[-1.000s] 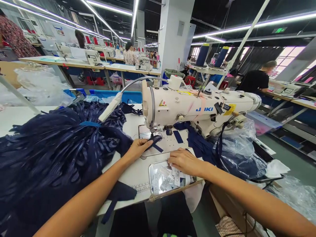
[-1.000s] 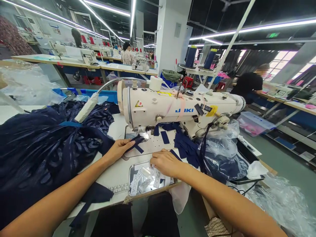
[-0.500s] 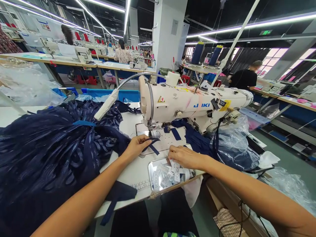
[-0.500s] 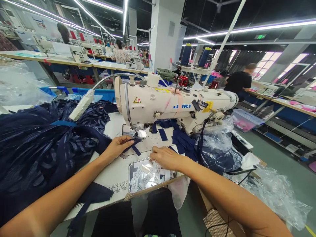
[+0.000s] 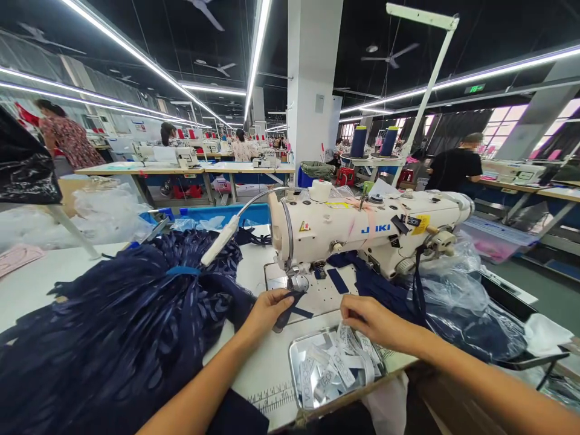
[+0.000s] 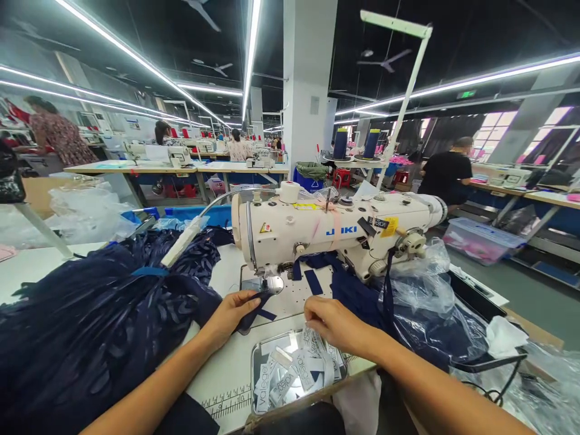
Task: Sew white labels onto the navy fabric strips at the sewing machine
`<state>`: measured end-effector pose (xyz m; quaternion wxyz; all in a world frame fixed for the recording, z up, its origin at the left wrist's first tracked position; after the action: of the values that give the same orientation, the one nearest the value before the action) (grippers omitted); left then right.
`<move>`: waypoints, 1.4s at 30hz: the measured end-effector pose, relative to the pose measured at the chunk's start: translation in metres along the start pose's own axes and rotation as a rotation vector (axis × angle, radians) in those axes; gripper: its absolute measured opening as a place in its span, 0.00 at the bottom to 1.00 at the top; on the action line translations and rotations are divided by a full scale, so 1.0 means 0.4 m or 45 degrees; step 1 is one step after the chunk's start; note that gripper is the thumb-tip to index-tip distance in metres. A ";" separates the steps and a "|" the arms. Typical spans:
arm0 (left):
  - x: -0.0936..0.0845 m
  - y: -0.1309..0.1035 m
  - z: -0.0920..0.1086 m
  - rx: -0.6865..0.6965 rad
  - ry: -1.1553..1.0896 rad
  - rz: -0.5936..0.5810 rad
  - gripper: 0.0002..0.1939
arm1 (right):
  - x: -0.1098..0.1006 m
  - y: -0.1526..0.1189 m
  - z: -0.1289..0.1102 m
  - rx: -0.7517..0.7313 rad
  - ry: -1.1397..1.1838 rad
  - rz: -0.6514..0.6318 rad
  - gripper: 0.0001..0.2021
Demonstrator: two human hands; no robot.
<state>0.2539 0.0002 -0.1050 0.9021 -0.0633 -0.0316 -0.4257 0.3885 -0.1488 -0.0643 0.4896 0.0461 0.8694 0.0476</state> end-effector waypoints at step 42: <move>0.090 -0.123 0.112 0.120 0.190 0.284 0.20 | 0.022 0.079 -0.116 0.109 0.978 0.709 0.07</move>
<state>0.2387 -0.0519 -0.0523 0.9456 0.0079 0.0228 -0.3245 0.3453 -0.1180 -0.0437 0.0990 0.2765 0.9433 0.1545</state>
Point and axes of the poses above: each hand's wrist, its own y-axis towards the middle knuckle, its own x-axis out of the palm, z = x × y, the point moved 5 cm from there along y, towards the middle knuckle, and after that the axes turned 3 degrees about x, right-handed, at the moved point
